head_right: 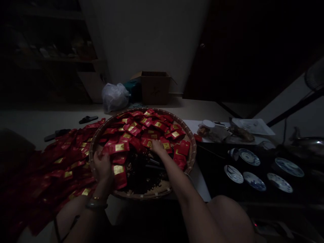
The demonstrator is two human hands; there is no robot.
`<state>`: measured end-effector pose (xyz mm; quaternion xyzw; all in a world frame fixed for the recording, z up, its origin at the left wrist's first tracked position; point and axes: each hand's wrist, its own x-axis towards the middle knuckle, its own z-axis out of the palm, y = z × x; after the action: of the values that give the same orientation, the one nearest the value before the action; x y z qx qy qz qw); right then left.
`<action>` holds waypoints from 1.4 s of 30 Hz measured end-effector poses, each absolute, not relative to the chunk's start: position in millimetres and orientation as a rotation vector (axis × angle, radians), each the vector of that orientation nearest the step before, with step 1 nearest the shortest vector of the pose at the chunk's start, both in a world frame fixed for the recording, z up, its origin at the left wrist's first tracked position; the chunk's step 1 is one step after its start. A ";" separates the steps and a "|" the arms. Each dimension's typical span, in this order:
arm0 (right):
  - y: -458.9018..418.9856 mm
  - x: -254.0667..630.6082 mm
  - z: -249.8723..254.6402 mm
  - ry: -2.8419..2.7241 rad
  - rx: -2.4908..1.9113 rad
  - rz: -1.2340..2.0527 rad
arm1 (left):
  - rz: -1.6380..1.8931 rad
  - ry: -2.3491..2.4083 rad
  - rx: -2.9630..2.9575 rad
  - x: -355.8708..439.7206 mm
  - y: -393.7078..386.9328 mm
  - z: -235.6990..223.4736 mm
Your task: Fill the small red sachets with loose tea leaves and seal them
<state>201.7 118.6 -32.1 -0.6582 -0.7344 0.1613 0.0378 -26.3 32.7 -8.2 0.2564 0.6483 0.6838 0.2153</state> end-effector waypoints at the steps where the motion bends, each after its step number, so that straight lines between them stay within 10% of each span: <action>1: 118.1 203.7 -31.3 -2.278 -2.017 0.484 | 1.865 1.932 0.725 -24.4 29.8 -4.8; 26: 39.9 167.8 -10.2 -1.742 -1.320 1.047 | 1.250 1.259 1.284 7.0 15.7 1.4; 34: 30.7 168.0 22.8 -2.014 -1.065 0.194 | 1.081 1.224 1.590 4.7 10.2 9.8; 42: 32.3 170.9 15.1 -1.922 -1.052 0.119 | 1.165 1.268 1.527 7.2 9.9 5.7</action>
<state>170.9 32.3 15.1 -0.4266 -0.7795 0.0482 0.4562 7.2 9.9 5.7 0.6057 0.5030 0.4623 0.4079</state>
